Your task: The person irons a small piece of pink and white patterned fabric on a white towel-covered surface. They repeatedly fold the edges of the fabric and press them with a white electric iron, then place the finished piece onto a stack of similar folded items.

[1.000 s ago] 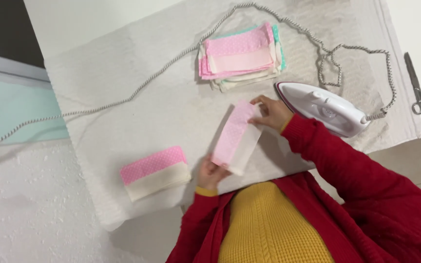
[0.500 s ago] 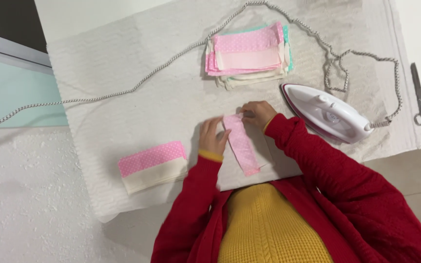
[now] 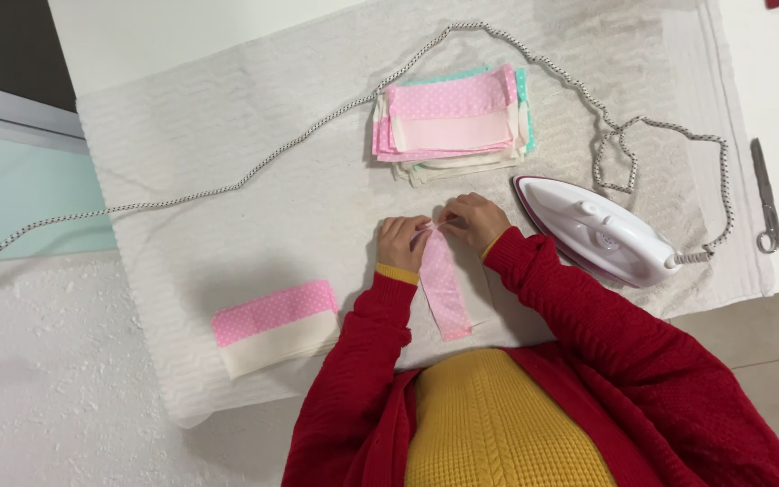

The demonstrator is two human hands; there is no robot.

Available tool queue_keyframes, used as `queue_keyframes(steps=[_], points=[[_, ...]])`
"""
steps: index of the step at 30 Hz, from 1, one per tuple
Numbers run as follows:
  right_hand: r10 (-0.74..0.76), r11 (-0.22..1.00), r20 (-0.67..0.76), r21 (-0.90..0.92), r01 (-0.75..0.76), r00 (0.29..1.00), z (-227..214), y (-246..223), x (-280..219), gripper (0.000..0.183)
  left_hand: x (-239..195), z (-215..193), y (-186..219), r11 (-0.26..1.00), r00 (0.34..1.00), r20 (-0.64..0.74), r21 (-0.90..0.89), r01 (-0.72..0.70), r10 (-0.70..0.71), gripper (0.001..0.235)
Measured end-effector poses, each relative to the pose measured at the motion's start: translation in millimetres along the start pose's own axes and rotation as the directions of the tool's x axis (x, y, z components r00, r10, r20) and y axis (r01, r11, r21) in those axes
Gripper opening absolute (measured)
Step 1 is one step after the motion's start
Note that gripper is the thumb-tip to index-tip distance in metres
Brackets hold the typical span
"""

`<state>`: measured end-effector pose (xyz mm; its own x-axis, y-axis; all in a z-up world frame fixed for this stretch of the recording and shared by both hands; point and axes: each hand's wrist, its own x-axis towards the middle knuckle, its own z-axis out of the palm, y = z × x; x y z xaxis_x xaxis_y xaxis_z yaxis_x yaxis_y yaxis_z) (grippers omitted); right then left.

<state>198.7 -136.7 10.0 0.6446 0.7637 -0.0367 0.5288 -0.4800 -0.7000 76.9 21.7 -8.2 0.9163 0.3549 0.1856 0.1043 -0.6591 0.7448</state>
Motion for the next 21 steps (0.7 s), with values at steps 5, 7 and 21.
queue_keyframes(steps=[5,7,21], points=[[-0.115,0.993,-0.1,-0.035,0.112,0.988,-7.4,-7.2,-11.9,0.015,-7.4,-14.4,14.5,0.995,0.991,-0.087,0.004,-0.103,0.103,0.015],[-0.17,0.985,-0.133,-0.034,0.167,0.976,-10.2,-9.6,-16.8,0.016,-10.0,-17.7,18.3,0.993,0.988,-0.098,0.009,-0.121,0.122,0.015],[-0.321,0.945,-0.165,-0.119,0.305,0.932,-6.0,-6.0,-25.3,0.018,-26.2,-12.5,9.1,0.955,0.972,-0.017,0.191,-0.227,0.235,0.022]])
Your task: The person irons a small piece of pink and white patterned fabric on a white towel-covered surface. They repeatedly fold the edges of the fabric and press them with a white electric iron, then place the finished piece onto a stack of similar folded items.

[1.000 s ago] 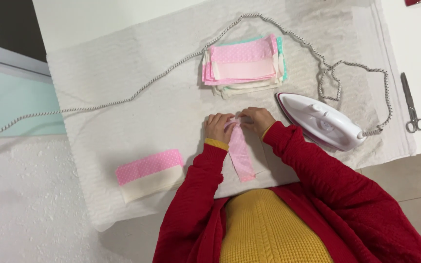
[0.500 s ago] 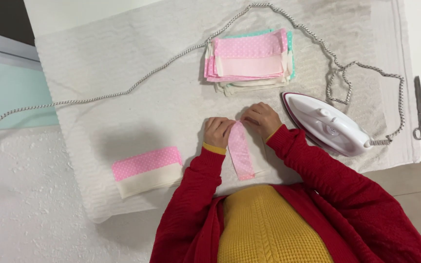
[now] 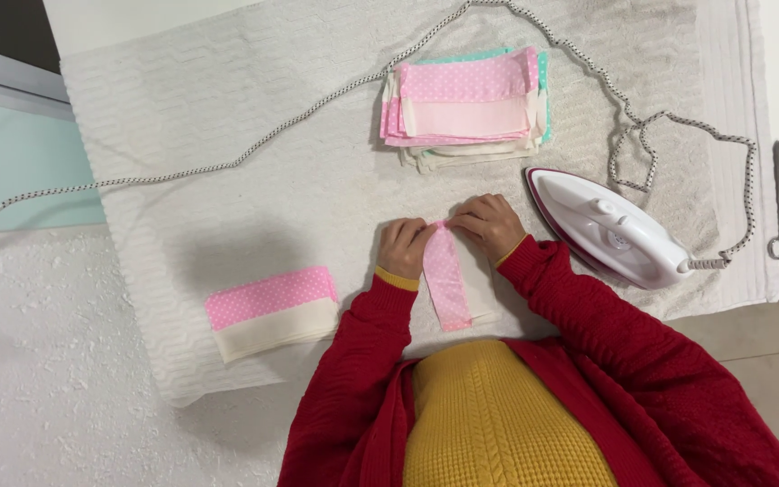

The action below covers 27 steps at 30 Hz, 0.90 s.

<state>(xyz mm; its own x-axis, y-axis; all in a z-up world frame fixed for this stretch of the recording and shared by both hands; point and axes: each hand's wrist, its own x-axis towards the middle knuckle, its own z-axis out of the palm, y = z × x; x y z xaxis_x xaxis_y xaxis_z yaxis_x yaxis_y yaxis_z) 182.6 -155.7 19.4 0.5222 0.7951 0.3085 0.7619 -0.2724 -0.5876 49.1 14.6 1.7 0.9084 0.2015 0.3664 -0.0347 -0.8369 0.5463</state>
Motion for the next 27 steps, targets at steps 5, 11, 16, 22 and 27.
queue_keyframes(steps=[5,11,16,22,27], points=[[-0.003,1.0,-0.014,-0.006,0.003,1.0,2.9,1.4,-3.6,0.016,-17.8,10.3,-4.7,0.992,0.998,0.022,0.112,-0.059,0.057,0.027],[-0.024,0.999,0.03,-0.039,0.025,0.999,2.5,4.2,-7.9,0.018,-41.8,22.2,2.2,0.964,0.999,0.046,0.263,-0.023,0.011,0.032],[-0.074,0.991,0.059,-0.103,0.08,0.996,-3.6,1.0,-8.6,0.026,-35.5,4.2,18.8,0.96,0.998,0.037,0.276,0.043,-0.056,0.045],[-0.087,0.993,0.034,-0.081,0.089,0.996,0.6,2.7,-13.2,0.026,-19.3,-8.4,51.6,0.959,0.954,0.294,0.282,-0.033,-0.053,0.069],[-0.109,0.985,0.052,-0.128,0.115,0.993,-8.2,-1.2,-11.7,0.034,-29.8,11.9,41.1,0.995,0.984,0.173,0.099,0.026,-0.043,0.058]])
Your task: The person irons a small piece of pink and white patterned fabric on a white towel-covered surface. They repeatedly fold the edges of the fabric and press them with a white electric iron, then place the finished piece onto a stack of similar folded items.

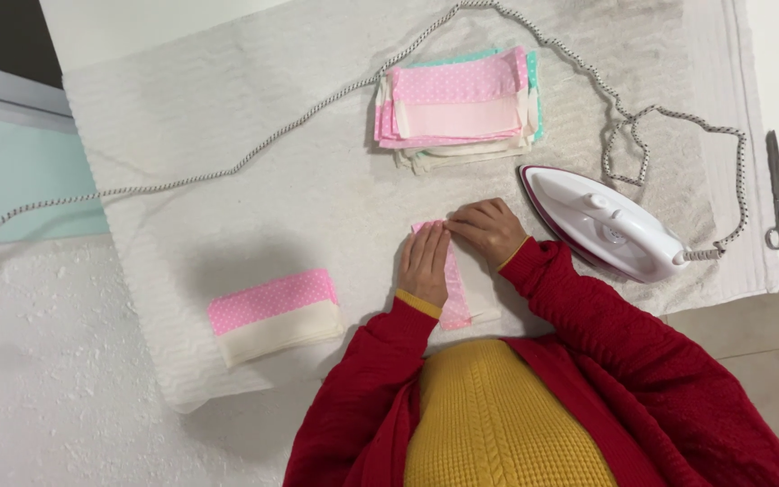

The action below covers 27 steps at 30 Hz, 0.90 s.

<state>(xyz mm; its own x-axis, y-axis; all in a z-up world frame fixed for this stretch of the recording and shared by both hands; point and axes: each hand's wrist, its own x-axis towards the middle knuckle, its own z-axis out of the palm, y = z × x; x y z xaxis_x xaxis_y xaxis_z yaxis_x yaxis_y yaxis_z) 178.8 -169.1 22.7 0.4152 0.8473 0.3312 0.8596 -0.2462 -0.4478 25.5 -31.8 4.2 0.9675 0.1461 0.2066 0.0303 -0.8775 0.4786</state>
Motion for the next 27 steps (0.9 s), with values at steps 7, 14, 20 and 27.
queue_keyframes(steps=[7,14,20,27], points=[[-0.05,0.997,0.005,-0.053,0.05,0.999,-12.3,-2.3,-8.3,0.034,3.1,-1.6,1.1,1.0,1.0,-0.026,0.001,0.006,-0.006,0.053],[-0.026,0.983,-0.006,-0.183,0.024,1.0,-33.0,-6.9,-8.3,0.03,3.8,3.0,3.2,0.988,0.996,0.085,0.153,-0.006,-0.007,0.068],[-0.005,0.985,-0.036,-0.175,-0.001,0.999,-33.6,-8.4,-8.7,0.034,1.3,12.1,-0.4,0.984,0.989,0.142,0.179,0.008,-0.034,0.072],[-0.014,0.983,-0.017,-0.182,0.011,1.0,-16.9,11.4,-9.3,0.029,3.5,7.9,-1.2,0.988,0.993,0.114,0.151,-0.025,0.008,0.059]])
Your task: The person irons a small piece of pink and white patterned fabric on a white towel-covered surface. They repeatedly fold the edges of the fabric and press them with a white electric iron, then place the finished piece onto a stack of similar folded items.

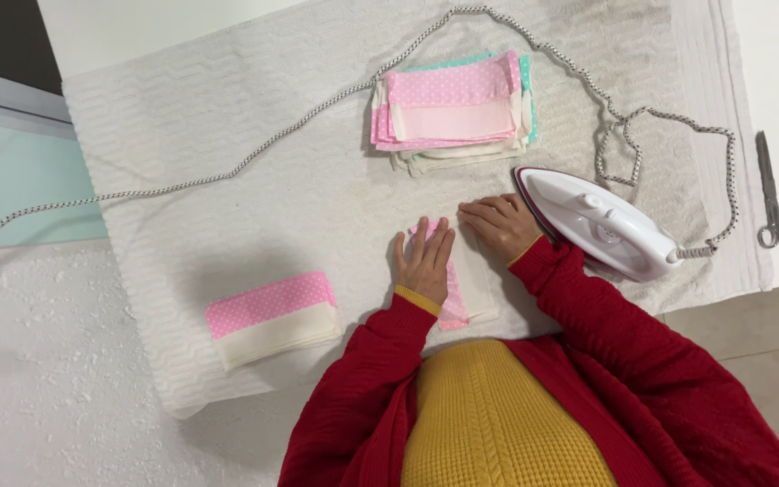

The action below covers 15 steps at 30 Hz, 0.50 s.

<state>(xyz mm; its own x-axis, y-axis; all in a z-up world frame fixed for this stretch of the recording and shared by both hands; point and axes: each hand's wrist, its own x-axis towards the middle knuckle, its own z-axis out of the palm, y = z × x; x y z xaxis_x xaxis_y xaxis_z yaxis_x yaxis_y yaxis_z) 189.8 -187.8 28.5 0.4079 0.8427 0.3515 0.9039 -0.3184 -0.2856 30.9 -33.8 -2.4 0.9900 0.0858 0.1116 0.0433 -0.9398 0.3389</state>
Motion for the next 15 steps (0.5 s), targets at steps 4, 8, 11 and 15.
queue_keyframes(steps=[4,8,11,15], points=[[0.006,1.0,-0.001,0.0,-0.006,1.0,-3.4,-0.9,6.1,0.027,1.9,-12.2,3.1,0.999,0.999,0.041,0.043,-0.011,0.009,0.061],[-0.011,1.0,-0.021,-0.01,0.011,1.0,7.1,5.2,-0.9,0.027,0.8,-8.9,3.8,0.999,1.0,0.02,0.049,0.007,-0.008,0.06],[-0.006,1.0,-0.005,-0.02,0.006,1.0,-4.2,-0.8,4.6,0.033,-1.4,-1.9,4.9,0.997,1.0,0.023,0.075,0.017,-0.019,0.059],[-0.023,0.997,0.038,-0.072,0.025,0.999,-27.8,-11.3,11.2,0.04,-0.6,-0.1,5.0,0.998,1.0,-0.019,0.067,0.011,-0.01,0.062]])
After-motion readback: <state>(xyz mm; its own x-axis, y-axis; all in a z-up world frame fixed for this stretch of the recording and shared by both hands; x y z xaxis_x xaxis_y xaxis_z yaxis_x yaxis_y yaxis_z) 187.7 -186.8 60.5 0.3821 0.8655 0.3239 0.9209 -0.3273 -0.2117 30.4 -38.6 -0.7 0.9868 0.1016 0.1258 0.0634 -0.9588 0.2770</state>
